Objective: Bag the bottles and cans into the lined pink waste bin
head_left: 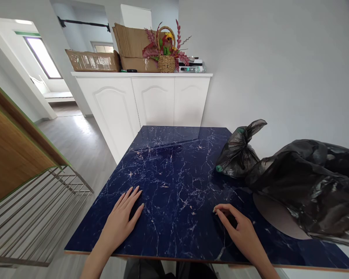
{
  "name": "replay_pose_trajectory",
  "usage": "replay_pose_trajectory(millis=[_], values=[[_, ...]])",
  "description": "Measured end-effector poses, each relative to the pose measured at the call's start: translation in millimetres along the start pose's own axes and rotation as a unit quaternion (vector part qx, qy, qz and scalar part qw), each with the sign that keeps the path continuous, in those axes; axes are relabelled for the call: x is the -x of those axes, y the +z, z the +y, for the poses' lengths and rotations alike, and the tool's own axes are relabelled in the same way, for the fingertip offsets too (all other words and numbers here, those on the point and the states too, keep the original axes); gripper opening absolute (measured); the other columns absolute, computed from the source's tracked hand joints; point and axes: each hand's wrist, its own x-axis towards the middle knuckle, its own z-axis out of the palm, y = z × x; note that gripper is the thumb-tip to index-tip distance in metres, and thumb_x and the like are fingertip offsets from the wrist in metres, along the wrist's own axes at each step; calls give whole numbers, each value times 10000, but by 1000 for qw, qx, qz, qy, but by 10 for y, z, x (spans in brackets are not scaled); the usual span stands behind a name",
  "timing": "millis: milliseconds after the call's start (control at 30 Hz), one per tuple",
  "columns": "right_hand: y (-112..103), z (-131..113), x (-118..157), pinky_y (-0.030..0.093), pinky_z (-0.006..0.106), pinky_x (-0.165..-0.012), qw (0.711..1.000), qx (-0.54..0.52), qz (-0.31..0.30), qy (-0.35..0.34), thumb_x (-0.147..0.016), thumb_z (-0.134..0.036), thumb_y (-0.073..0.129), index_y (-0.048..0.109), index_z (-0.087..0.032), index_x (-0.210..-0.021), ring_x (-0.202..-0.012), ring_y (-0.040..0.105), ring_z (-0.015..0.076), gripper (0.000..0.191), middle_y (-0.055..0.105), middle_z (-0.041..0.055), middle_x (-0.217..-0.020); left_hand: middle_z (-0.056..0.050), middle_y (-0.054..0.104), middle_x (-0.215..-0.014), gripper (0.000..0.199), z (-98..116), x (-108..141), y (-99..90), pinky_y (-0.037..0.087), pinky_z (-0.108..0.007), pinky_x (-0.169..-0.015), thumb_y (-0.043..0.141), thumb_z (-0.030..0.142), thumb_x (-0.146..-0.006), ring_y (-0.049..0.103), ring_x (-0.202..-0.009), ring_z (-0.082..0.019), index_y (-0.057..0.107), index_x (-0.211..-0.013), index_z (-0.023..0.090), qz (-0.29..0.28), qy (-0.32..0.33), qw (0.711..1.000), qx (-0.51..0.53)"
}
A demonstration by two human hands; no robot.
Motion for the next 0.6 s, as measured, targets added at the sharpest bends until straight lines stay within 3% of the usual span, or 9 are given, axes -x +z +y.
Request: replay_pose_trajectory(millis=[133,333,500,600], values=[[-5,3,0,633,297,-657,1000,-1,-5,6,-1084,-551,535,724,-293,-1123,-993,792,270,322,799,72,-1090,-14,445,-1721,590,-2,6,5,345,-588,-1321,495,511,-1101,387,-1609,-319,406,-1662,353,3,-5,1000,5],[-9,4,-1,589,272,-575,999,-4,-16,27,-1076,-597,519,725,-300,-1134,-1017,782,270,366,791,79,-1126,-16,457,-1713,573,2,12,11,358,-585,-1316,498,506,-1103,398,-1603,-319,433,-1649,343,7,-7,1000,5],[2,20,-8,624,292,-708,999,-7,-15,35,-1063,-626,521,729,-293,-1134,-1001,778,259,399,792,80,-1111,-24,473,-1702,569,28,11,-6,366,-580,-1313,493,500,-1105,415,-1593,-319,449,-1645,325,8,-11,1000,-1],[5,28,-12,613,284,-706,998,-6,-16,53,-1044,-657,532,733,-289,-1138,-988,773,256,429,790,83,-1108,-14,447,-1717,565,51,8,-29,351,-553,-1327,462,503,-1116,388,-1608,-301,446,-1647,311,-5,-21,1000,-11]])
